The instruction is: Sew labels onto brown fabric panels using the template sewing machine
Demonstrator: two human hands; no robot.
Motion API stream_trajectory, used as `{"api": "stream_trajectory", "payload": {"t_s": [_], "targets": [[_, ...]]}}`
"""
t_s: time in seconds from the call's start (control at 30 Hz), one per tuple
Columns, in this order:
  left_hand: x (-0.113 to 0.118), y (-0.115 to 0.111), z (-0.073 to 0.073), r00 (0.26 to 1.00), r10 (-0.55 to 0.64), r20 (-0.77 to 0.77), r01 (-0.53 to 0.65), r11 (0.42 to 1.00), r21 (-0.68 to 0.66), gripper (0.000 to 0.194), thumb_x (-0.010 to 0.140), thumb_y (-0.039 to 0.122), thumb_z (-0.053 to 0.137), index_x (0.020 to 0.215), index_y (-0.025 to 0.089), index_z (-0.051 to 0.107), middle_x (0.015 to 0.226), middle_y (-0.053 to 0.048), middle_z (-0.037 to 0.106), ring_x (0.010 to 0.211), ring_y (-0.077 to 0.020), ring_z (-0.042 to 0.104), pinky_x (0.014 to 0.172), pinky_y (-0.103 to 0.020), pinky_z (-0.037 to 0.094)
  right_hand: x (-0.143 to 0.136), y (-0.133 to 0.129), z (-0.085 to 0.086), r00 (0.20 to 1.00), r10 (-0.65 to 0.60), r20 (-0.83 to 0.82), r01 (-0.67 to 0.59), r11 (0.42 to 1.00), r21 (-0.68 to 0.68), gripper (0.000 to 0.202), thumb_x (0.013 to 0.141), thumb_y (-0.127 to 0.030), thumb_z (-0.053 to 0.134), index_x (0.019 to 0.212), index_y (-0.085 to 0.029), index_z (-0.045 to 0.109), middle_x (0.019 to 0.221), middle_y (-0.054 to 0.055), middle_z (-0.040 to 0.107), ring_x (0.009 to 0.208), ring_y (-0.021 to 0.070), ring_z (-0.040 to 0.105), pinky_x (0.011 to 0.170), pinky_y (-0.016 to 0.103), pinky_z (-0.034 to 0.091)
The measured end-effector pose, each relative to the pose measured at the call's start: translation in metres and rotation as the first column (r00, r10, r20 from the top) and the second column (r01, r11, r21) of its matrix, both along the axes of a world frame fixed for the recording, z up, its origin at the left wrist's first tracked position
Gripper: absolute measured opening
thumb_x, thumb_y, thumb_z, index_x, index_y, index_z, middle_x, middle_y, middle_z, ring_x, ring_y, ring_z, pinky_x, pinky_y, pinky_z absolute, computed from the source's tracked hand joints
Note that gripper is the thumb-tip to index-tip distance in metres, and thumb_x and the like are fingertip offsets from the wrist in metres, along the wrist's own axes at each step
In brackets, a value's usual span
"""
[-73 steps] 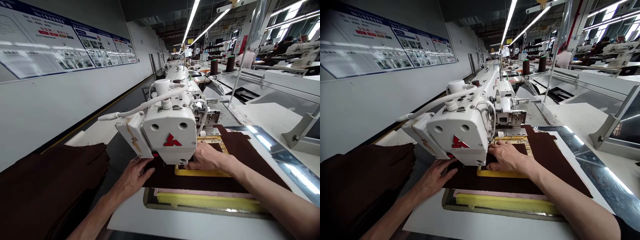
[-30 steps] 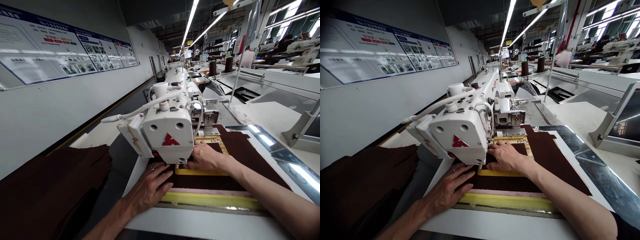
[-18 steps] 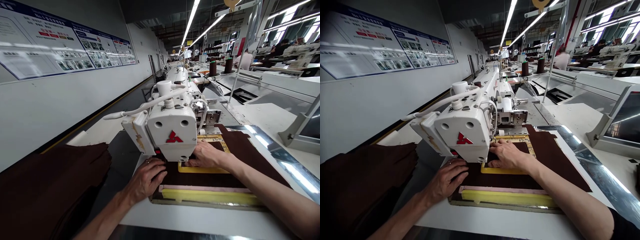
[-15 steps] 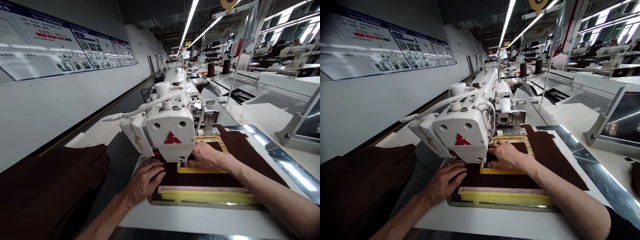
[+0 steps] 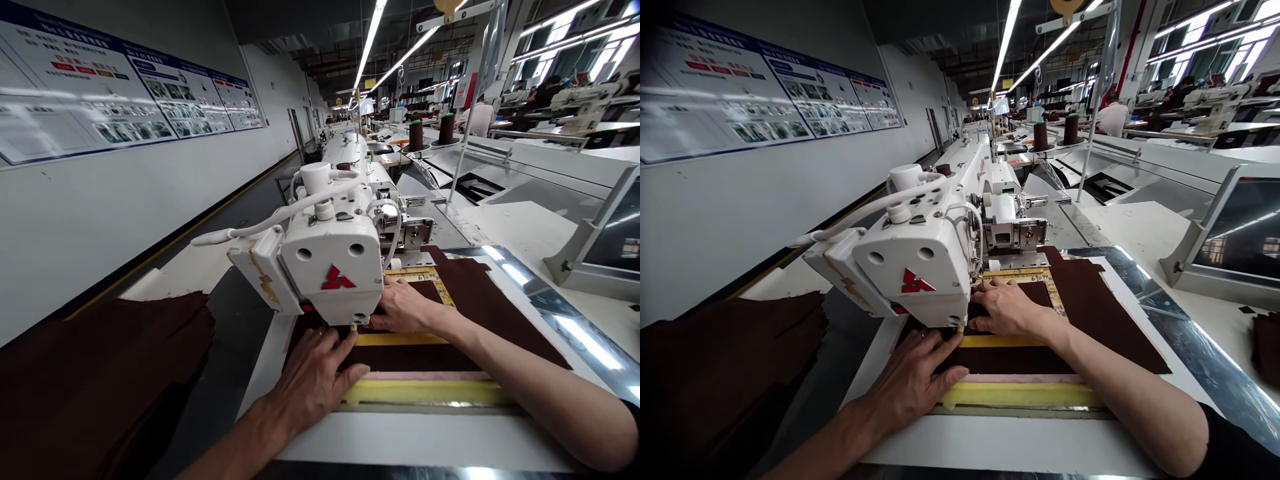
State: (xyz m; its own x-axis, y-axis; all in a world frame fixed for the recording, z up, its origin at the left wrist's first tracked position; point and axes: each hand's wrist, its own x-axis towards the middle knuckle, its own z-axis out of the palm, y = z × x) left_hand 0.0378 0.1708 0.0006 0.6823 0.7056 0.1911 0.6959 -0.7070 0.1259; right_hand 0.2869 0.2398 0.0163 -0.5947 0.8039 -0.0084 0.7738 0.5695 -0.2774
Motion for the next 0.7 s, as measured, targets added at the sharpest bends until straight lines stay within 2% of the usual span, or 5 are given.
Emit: {"api": "stream_trajectory", "payload": {"t_s": [0.2,0.3,0.4,0.7], "targets": [[0.006,0.009,0.004,0.999,0.007,-0.034,-0.010,0.995,-0.104,0.045,0.104,0.048,0.050,0.141,0.023,0.057,0.108,-0.007,0.076,0.101,-0.0300,0.071,0.091,-0.048,0.047,-0.009,-0.003,-0.006,0.996,-0.090,-0.019,0.090,0.995,0.033,0.031,0.095,-0.047,0.061,0.115,-0.025,0.068,0.117,0.011,0.065,0.107,0.0328,0.053,0.089,0.047,0.043],[0.010,0.012,0.010,0.998,-0.012,-0.058,0.005,0.991,-0.131,0.037,0.105,0.042,0.050,0.136,0.024,0.059,0.109,-0.006,0.077,0.100,-0.0292,0.073,0.090,-0.047,0.047,-0.010,-0.004,-0.006,0.994,-0.105,-0.025,0.107,0.993,0.046,0.031,0.095,-0.047,0.061,0.115,-0.024,0.067,0.117,0.011,0.065,0.106,0.0326,0.052,0.087,0.047,0.043],[0.012,0.015,0.012,0.998,-0.029,-0.063,0.022,0.994,-0.110,0.032,0.105,0.039,0.051,0.131,0.024,0.062,0.108,-0.006,0.078,0.101,-0.0292,0.073,0.088,-0.046,0.048,-0.011,-0.006,-0.005,0.993,-0.114,-0.028,0.115,0.992,0.052,0.033,0.093,-0.044,0.063,0.119,-0.024,0.065,0.125,0.010,0.062,0.108,0.0329,0.052,0.087,0.046,0.043],[0.008,0.021,0.002,0.996,-0.081,-0.047,0.079,0.996,-0.047,0.030,0.104,0.035,0.052,0.130,0.024,0.063,0.108,-0.005,0.079,0.099,-0.0291,0.075,0.090,-0.047,0.052,-0.015,-0.005,-0.008,0.982,-0.179,-0.055,0.181,0.983,0.035,0.035,0.089,-0.045,0.067,0.115,-0.021,0.065,0.120,0.010,0.063,0.107,0.0322,0.053,0.088,0.046,0.044]]}}
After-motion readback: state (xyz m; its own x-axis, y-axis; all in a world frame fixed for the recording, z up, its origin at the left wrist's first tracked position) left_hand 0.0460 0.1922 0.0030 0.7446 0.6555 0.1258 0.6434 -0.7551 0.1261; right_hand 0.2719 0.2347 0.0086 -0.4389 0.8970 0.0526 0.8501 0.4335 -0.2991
